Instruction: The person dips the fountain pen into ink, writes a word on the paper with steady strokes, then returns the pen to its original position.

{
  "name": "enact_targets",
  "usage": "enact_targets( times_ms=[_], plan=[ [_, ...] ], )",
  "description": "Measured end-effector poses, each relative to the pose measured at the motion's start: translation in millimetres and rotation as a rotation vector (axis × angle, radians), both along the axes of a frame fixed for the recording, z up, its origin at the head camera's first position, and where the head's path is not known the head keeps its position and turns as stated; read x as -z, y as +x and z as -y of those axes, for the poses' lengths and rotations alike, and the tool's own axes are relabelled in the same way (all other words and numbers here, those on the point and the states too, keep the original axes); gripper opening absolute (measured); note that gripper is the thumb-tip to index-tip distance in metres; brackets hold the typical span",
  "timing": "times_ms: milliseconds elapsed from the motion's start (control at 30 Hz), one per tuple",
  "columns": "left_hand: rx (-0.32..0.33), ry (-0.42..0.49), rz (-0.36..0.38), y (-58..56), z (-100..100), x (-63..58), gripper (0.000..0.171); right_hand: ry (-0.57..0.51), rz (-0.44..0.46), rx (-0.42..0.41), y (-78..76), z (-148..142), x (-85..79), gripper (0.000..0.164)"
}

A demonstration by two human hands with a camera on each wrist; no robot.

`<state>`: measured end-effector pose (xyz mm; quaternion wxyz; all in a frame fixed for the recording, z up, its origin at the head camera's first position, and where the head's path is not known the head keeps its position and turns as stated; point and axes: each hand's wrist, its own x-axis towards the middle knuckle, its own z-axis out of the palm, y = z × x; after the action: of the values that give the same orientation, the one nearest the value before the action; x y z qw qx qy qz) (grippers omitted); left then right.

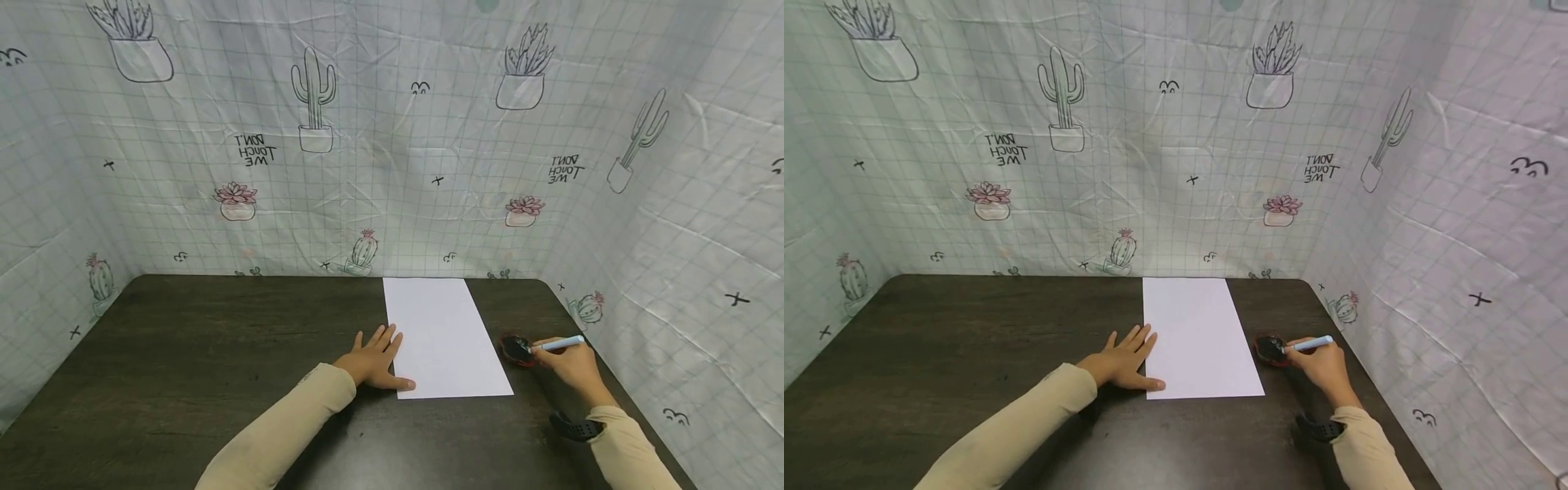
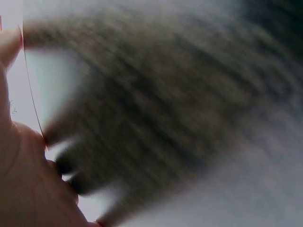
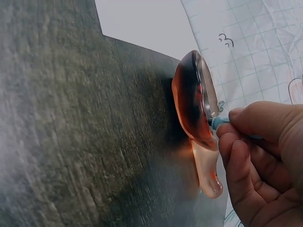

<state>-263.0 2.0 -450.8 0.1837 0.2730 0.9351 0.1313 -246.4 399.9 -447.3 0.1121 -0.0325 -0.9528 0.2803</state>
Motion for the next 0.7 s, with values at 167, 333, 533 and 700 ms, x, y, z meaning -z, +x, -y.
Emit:
enact_targets(
  times_ms=[167, 333, 533, 700],
  plan=[
    [0.004, 0.001, 0.002, -0.1, 0.8, 0.0, 0.099, 0.009, -0.007, -0.013, 4.1, 4.9, -0.7, 0.021],
    [-0.001, -0.003, 0.001, -0.9, 0.7, 0.8, 0.099, 0.012, -0.023, -0.027, 3.3, 11.9, -0.9, 0.022],
    [-0.005, -0.012, -0.002, -3.6, -0.1, 3.5, 0.100, 0.023, -0.042, -0.033, -3.1, 16.8, 0.8, 0.022],
    [-0.012, -0.019, 0.001, -3.3, -0.1, 3.1, 0.100, 0.020, -0.043, -0.016, -9.3, 18.0, 3.2, 0.023]
  ],
)
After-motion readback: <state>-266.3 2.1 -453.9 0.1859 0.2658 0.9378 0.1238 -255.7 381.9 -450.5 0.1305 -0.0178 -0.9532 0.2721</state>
